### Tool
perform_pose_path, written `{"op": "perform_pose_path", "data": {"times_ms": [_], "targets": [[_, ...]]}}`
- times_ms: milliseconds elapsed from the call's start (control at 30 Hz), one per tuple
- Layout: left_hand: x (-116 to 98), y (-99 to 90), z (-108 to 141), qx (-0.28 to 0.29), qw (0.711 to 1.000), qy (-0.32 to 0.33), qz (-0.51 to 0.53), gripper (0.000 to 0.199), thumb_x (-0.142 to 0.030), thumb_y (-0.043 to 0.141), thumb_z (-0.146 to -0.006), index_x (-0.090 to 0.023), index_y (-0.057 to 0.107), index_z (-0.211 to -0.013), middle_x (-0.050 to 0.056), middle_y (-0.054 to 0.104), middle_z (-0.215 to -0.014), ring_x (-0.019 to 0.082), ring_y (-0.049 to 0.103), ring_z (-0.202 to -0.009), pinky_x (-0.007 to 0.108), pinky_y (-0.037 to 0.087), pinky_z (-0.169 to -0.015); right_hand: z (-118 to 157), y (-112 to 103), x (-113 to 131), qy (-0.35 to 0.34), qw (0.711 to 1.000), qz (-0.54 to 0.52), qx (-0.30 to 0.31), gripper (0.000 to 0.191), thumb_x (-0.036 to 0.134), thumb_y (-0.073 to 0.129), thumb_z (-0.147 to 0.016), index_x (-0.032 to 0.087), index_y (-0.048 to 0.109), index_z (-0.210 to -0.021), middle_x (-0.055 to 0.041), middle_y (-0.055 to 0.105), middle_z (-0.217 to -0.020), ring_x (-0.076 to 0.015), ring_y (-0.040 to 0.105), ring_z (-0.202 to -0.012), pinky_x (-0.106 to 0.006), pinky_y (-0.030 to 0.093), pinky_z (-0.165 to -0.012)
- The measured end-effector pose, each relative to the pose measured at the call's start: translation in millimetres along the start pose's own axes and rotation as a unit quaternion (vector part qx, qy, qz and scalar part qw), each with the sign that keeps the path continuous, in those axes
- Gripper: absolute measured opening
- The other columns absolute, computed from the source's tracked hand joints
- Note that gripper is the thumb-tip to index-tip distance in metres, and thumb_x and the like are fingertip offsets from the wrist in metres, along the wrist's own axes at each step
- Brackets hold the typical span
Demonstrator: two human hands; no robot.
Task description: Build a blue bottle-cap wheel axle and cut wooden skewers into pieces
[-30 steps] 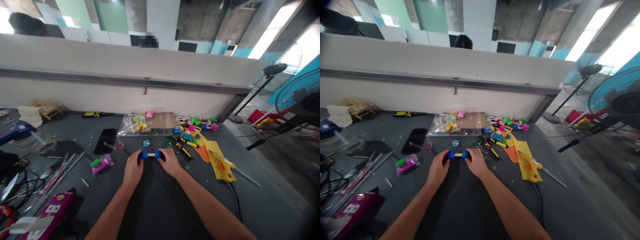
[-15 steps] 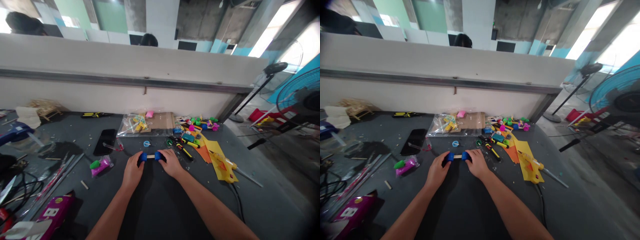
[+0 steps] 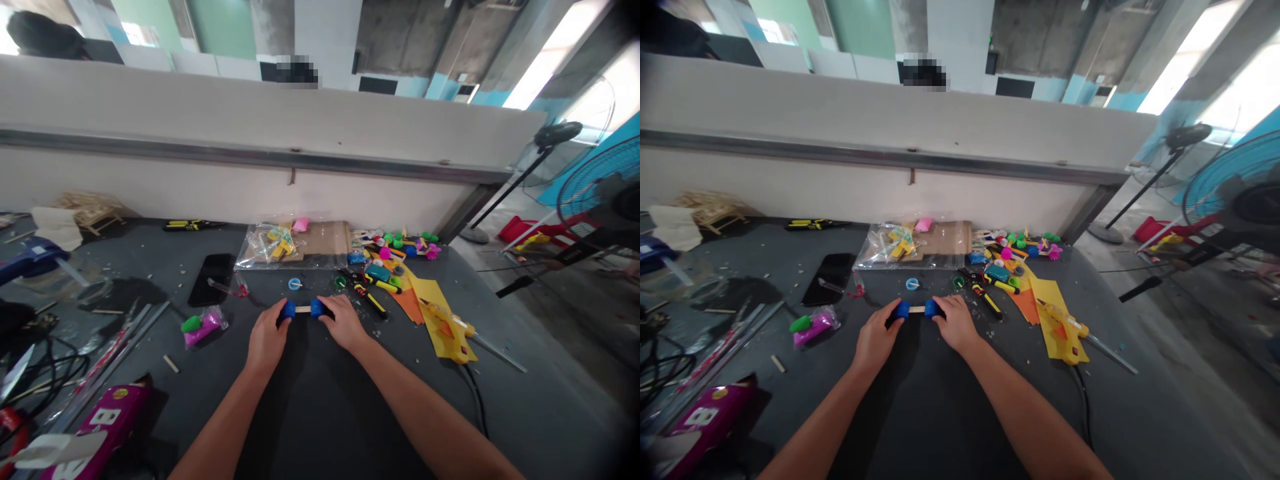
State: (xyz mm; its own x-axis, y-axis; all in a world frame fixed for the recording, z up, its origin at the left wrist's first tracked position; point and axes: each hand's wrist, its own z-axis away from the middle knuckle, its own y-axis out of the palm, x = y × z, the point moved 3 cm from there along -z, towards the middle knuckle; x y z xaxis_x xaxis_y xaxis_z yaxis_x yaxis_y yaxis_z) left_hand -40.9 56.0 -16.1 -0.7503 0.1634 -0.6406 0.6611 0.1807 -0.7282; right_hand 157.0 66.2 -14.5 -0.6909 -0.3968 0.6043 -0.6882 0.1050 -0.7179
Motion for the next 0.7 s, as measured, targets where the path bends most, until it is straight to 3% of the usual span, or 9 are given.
{"op": "perform_pose_path", "data": {"times_ms": [300,700], "targets": [[1.0,0.3,0.5,-0.011,1.0,-0.009,-0.008,0.041,-0.02,0.058,-0.079,-0.024,0.056,-0.12,0.006,0.066,-0.109,0.023,0.061,-0.1,0.039,0.048,-0.089,0.1,-0.5,2.1,-0.001,1.0,-0.003,-0.001,0.045,0.015,0.067,-0.072,0.021,0.06,-0.116,-0.0081,0.066,-0.106,-0.0235,0.052,-0.1,-0.042,0.041,-0.091],[-6.8,-0.3,1.4,-0.006,1.0,0.026,-0.017,0.039,-0.021,0.059,-0.079,-0.021,0.056,-0.119,0.007,0.065,-0.11,0.023,0.058,-0.104,0.039,0.047,-0.091,0.2,-1.4,2.8,0.013,1.0,-0.002,-0.008,0.048,0.016,0.067,-0.071,0.016,0.057,-0.118,-0.0095,0.063,-0.109,-0.0237,0.05,-0.103,-0.041,0.04,-0.094]]}}
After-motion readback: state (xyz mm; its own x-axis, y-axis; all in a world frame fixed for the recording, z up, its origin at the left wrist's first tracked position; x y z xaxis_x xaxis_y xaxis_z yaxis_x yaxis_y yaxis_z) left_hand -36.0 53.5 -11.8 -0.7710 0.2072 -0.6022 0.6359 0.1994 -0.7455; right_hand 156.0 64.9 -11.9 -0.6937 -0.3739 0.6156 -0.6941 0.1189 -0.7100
